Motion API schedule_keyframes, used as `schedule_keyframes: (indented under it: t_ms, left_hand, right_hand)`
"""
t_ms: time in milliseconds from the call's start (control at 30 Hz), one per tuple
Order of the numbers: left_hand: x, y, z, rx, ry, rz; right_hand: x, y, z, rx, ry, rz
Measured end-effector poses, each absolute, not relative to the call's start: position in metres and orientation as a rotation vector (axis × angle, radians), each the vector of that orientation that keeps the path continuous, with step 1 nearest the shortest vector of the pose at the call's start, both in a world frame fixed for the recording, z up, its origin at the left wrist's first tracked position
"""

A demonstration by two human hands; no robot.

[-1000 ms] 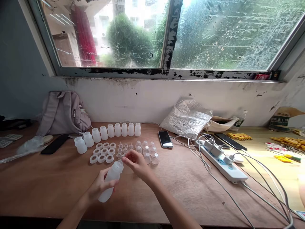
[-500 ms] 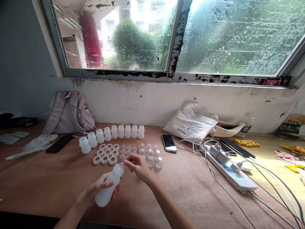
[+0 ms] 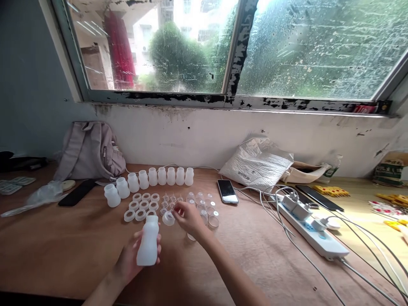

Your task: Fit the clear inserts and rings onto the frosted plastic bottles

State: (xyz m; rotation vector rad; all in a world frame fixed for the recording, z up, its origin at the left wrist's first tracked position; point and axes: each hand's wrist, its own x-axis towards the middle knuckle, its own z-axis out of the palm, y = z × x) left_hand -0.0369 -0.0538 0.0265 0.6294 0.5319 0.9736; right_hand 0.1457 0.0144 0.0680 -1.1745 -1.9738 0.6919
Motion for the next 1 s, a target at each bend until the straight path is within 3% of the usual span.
schedule_keyframes:
  t_ms: [133, 233, 500, 700, 867, 1000]
  left_hand:
    - [-0.038, -0.041, 0.042, 0.919, 0.877, 1.025]
    - [-0.034, -0.027, 0.045, 1.122, 0.968, 1.121]
    - [-0.014, 0.018, 0.052, 1.573, 1.078, 1.285]
    - [0.002, 0.029, 0.047, 1.874, 1.13, 1.29]
    - [0.0, 0.035, 0.039, 2.053, 1.163, 1.26]
    - [-0.013, 0.034, 0.037, 2.232, 1.034, 1.026]
  right_hand:
    - [0.144, 0.015, 0.046, -1.318, -2.276, 0.32]
    - [0.143, 0.012, 0.038, -1.332, -2.333, 0.29]
    - [0.148, 0.013, 0.076, -1.119, -1.799, 0.721]
    - [0.145, 0.025, 0.079, -0.957, -1.621, 1.011]
    - [0.169, 0.061, 0.083, -1.137, -1.482, 0.675]
    - [0.204, 0.114, 0.076, -1.396, -1.458, 0.369]
